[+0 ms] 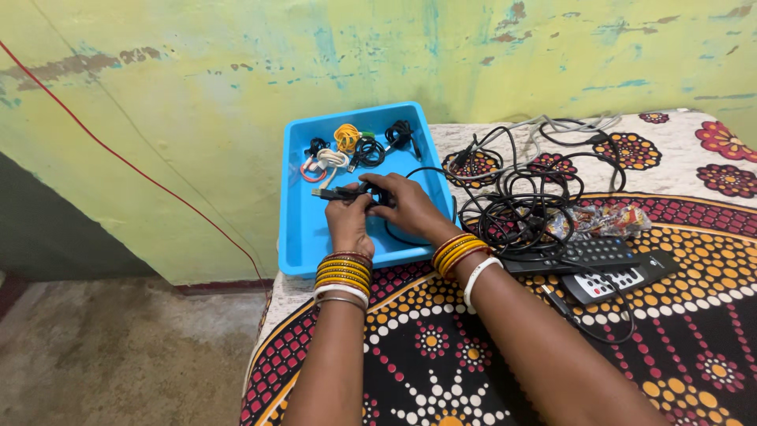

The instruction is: The person untangles several long black cables by hand, separating them from each other and placing some of the smaller, lighter-colored coiled cables into a blue plastic tray.

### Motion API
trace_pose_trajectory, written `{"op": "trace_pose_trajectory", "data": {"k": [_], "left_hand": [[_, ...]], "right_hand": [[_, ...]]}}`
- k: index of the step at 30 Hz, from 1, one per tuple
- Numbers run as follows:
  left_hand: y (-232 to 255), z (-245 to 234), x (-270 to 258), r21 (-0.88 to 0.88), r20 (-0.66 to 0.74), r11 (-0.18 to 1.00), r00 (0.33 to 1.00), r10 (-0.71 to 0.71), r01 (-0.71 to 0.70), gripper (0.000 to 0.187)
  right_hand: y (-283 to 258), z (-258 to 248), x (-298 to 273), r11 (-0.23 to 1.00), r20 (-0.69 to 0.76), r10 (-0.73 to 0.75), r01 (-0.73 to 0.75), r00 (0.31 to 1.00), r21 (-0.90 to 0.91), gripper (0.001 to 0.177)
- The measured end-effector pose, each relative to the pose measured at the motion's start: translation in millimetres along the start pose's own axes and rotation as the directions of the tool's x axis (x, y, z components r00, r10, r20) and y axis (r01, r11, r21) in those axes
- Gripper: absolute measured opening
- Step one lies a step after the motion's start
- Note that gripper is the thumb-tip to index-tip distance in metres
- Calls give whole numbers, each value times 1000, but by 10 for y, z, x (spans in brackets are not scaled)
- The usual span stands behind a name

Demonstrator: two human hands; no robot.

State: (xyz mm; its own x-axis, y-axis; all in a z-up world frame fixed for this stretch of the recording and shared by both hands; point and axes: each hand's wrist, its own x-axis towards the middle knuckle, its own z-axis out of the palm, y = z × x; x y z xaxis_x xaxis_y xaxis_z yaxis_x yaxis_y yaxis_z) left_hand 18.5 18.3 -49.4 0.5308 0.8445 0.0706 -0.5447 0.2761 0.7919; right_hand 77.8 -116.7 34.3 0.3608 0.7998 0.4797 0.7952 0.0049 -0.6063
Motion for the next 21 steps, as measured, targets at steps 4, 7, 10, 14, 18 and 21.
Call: {"op": "trace_pose_trajectory", "data": {"k": [4,7,10,14,18,21], "left_hand": [[-56,-57,-3,7,-41,1000,999,7,-7,14],[-66,-74,62,107,-96,994,995,3,8,10],[-20,8,5,135,-37,976,983,179,-172,11],[229,253,-246,289,-12,906,945,327,-309,10],[353,336,-298,530,-53,801,932,359,-279,9],[252,260,-137,472,-108,851,943,315,-230,7]], "right_hand": [[-51,-2,-61,999,-35,-7,6,999,-39,67],[-67,-2,-71,997,-23,22,-24,1000,-76,67],[4,16,-35,999,-22,30,-31,999,-32,67],[190,71,50,998,-75,-21,16,997,-65,66],[329,108,96,996,-58,24,-29,998,-85,69],[375,146,109,985,-34,-37,31,999,-171,71]]}}
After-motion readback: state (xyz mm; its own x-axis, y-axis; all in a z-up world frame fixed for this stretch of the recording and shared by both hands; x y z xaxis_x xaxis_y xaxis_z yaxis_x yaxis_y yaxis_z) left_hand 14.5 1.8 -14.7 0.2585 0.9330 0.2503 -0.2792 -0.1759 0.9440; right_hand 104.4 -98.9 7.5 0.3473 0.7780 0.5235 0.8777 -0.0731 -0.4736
